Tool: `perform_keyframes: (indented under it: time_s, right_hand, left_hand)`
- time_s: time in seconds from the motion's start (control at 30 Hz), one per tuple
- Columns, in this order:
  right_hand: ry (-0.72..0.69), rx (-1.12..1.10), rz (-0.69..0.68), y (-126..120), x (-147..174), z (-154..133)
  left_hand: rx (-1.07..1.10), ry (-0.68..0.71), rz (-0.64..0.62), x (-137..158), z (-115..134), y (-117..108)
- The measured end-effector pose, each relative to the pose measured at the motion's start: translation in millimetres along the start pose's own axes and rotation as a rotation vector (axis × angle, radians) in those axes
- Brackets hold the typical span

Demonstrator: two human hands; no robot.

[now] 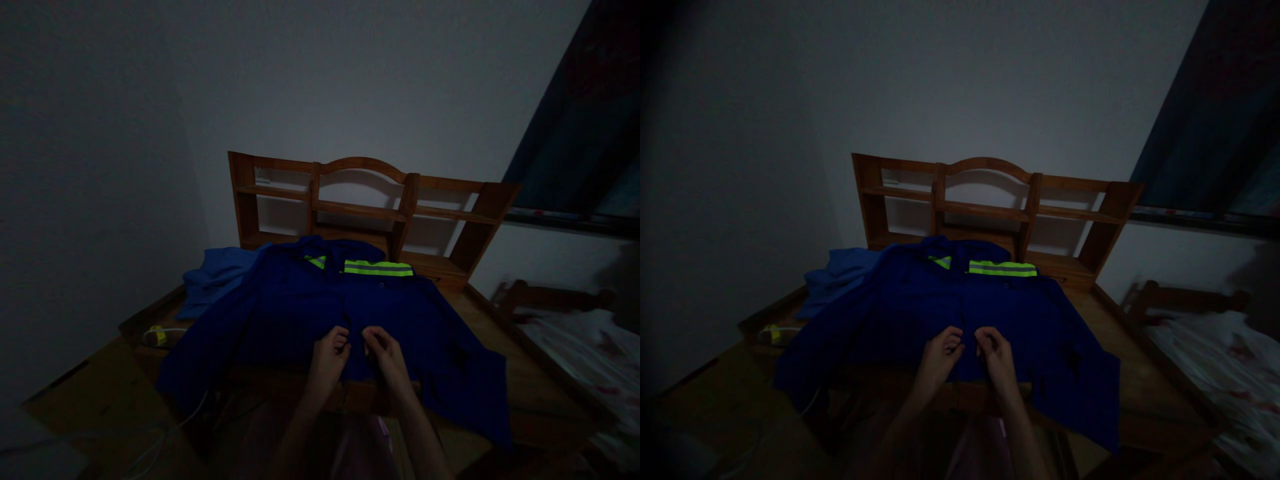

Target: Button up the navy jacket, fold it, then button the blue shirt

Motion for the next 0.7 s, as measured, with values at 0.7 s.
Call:
perform_keyframes:
  time_s: [0.7]
  right_hand:
    - [-0.535, 0.774, 0.515, -146.9, -12.3, -55.3]
  left_hand:
    - [-0.24, 0.259, -0.098, 64.7, 77.8, -95.2]
Point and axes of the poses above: each hand's wrist, its own x-axis away from the middle knuckle, its own y-axis out of the palm, z = x × y, the point moved 4 cm from there along -x, towards the middle knuckle, and after that the axes turned 15 degrees about z, right-handed, at the moved point
